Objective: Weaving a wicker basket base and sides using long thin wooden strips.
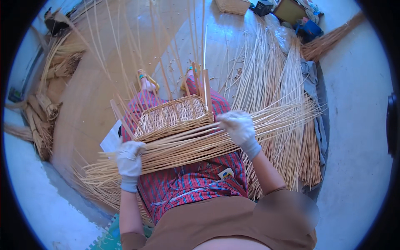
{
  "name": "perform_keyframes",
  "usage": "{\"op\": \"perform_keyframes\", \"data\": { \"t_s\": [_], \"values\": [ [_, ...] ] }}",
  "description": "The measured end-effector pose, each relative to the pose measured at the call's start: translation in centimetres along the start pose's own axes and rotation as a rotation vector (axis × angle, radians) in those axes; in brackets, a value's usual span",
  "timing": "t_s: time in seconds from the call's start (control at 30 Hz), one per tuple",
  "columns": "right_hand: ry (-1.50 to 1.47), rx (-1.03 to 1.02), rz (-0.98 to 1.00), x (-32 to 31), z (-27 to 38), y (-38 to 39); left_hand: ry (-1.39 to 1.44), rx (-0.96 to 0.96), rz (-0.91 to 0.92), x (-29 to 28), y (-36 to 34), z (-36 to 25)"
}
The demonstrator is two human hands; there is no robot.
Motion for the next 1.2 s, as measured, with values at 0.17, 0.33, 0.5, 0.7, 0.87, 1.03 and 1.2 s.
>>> {"op": "perform_keyframes", "data": {
  "t_s": [0.17,0.33,0.5,0.7,0.87,1.03,1.2],
  "values": [
    [-0.672,0.382,0.115,1.2,4.4,0.3,0.498,-0.224,-0.218,0.4,-2.5,-1.9],
    [-1.359,0.25,0.227,2.8,7.6,-1.6,0.788,-0.098,0.27,6.1,-3.1,-8.6],
    [-1.025,0.554,-0.334,-0.9,0.5,-2.0,0.478,-0.281,0.002,7.7,-3.6,-3.6],
    [-0.956,0.677,-0.599,-1.6,-4.2,2.9,-0.124,-0.056,-0.045,9.1,-3.4,-3.2],
    [-1.014,0.667,-0.584,1.1,-1.7,4.4,-0.168,0.041,-0.007,9.9,-3.7,-2.7],
    [-0.936,0.515,-0.497,2.2,0.4,4.7,-0.15,-0.074,0.066,10.3,-3.6,-2.1],
    [-0.551,0.051,-0.425,-0.1,5.6,3.5,-0.106,-0.129,0.035,9.9,-3.6,-1.8]
  ]
}}
Point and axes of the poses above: each hand's wrist, its own y-axis away from the middle knuckle, its own x-axis out of the palm, z = x × y, the point moved 6 cm from there along -y, towards the middle knuckle, and after that the axes turned 4 degrees about -z, right-handed, at the moved point
